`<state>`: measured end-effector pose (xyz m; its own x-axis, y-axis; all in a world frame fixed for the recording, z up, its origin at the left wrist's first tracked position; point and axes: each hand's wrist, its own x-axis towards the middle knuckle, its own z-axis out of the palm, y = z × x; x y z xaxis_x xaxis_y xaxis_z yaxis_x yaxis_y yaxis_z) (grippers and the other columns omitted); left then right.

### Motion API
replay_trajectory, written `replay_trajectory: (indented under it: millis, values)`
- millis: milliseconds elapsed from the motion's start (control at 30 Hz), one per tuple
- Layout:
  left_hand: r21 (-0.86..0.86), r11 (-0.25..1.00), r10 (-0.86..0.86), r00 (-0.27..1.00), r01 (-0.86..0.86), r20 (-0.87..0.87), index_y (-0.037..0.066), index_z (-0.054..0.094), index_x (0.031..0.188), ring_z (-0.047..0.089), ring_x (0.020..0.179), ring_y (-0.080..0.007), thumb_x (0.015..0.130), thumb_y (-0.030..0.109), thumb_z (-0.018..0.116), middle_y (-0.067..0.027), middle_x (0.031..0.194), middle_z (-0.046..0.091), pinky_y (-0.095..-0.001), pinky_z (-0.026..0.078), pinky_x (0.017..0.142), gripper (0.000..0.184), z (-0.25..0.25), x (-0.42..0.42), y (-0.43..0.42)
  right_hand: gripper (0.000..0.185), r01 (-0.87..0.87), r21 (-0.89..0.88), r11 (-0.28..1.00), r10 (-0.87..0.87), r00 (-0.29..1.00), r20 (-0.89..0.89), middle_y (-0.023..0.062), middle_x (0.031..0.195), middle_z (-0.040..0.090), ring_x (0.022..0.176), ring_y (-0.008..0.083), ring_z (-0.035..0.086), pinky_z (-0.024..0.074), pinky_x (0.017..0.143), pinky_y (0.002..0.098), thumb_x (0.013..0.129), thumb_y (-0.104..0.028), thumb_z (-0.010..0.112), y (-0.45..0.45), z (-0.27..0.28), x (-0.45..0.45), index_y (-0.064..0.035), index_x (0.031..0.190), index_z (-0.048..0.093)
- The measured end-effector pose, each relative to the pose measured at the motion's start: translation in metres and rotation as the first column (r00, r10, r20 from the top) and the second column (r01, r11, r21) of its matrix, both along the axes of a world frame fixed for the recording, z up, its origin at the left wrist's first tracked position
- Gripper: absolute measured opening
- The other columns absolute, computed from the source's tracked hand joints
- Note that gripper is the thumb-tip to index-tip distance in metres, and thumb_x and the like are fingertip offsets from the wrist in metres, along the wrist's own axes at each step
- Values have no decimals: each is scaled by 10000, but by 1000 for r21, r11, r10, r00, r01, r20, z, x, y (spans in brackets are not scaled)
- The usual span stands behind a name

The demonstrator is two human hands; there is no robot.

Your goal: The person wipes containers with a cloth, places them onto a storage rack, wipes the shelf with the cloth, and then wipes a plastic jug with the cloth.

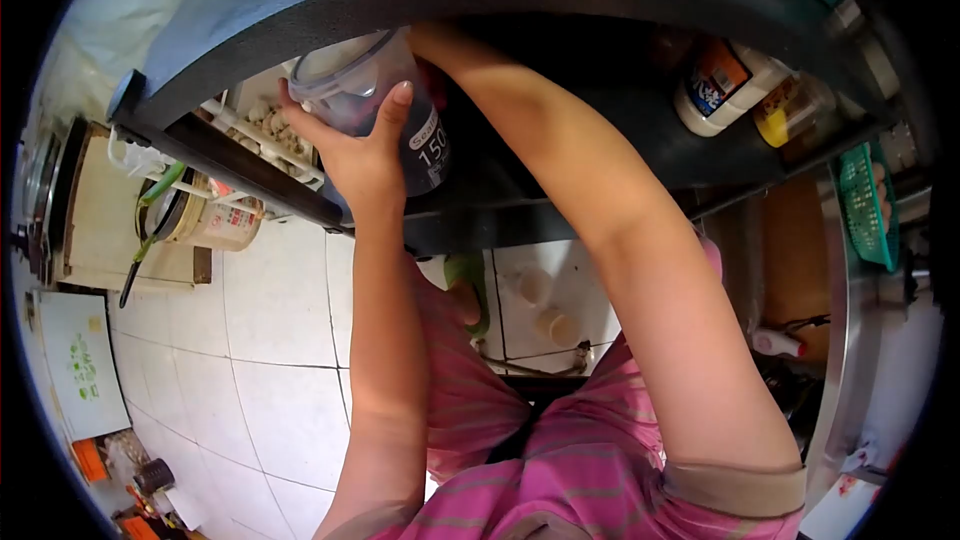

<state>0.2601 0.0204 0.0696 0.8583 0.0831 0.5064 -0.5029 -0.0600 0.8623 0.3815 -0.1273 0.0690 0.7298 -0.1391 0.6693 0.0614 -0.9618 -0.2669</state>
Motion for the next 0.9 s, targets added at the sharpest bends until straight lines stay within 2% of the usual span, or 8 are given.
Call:
replay_trajectory:
  millis: [200, 300, 400, 467, 567, 667, 767, 900]
  values:
    - [-19, 999, 28, 998, -29, -50, 6, 129, 1483, 335, 1352, -339, 665, 520, 834, -253, 1451, 325, -391, 257, 1112, 1196, -1, 1, 8, 479, -28, 31, 999, 30, 996, -86, 149, 1167, 629, 1142, 317, 556, 420, 965, 410, 817, -397, 674, -16, 12, -46, -55, 1149, 624]
    - [13, 999, 35, 997, -34, -74, 5, 129, 1483, 336, 1353, -352, 657, 541, 828, -260, 1451, 327, -392, 256, 1113, 1208, 0, 0, 9, 621, -149, 340, 928, 121, 987, 104, 136, 1184, 623, 1151, 310, 556, 412, 992, 396, 760, -496, 705, -41, 18, -93, -59, 1189, 605]
    - [69, 997, 45, 996, -40, -73, 8, 127, 1485, 329, 1360, -371, 650, 549, 825, -271, 1456, 319, -399, 256, 1116, 1216, 2, -3, 8, 749, 62, 159, 985, -89, 982, 169, 131, 1194, 619, 1158, 302, 553, 394, 1020, 398, 701, -563, 733, -81, 7, -108, -63, 1237, 581]
    - [112, 993, 48, 996, -40, -70, 13, 125, 1487, 323, 1366, -379, 647, 551, 825, -277, 1460, 314, -404, 257, 1117, 1218, 2, -6, 4, 956, 345, 61, 937, -350, 928, 126, 239, 1430, 378, 1327, 436, 346, 408, 987, 532, 715, -667, 658, -103, 5, -126, -92, 1427, 382]
    - [107, 994, 10, 999, -6, -35, 29, 124, 1491, 302, 1381, -388, 634, 553, 830, -280, 1471, 301, -413, 256, 1122, 1228, 2, -10, -3, 1043, 591, 319, 741, -626, 780, 7, 337, 1460, 197, 1301, 552, 272, 345, 1012, 597, 732, -674, 641, -117, 3, -139, -58, 1476, 248]
    - [159, 986, 58, 998, -53, -24, 40, 123, 1492, 285, 1392, -387, 626, 548, 835, -274, 1479, 295, -413, 252, 1127, 1231, 3, -11, -8, 855, 747, 213, 629, -777, 607, 167, 241, 1320, 475, 1163, 426, 501, 403, 994, 542, 747, -571, 684, -131, 1, -135, -52, 1371, 414]
    - [167, 984, 74, 997, -67, -35, 37, 118, 1492, 272, 1398, -387, 638, 514, 840, -268, 1490, 281, -416, 246, 1132, 1216, 4, -11, -12, 848, 581, 281, 764, -629, 767, 125, 353, 1438, 229, 1217, 565, 340, 329, 1025, 586, 837, -529, 605, -168, -2, -127, -36, 1456, 299]
    - [124, 991, 50, 999, -48, -16, 34, 117, 1491, 260, 1403, -392, 657, 460, 846, -285, 1497, 256, -421, 233, 1137, 1187, 1, -9, -12, 748, 493, 165, 854, -513, 849, 122, 306, 1353, 333, 1178, 524, 397, 359, 995, 563, 828, -488, 621, -177, 2, -108, -40, 1377, 381]
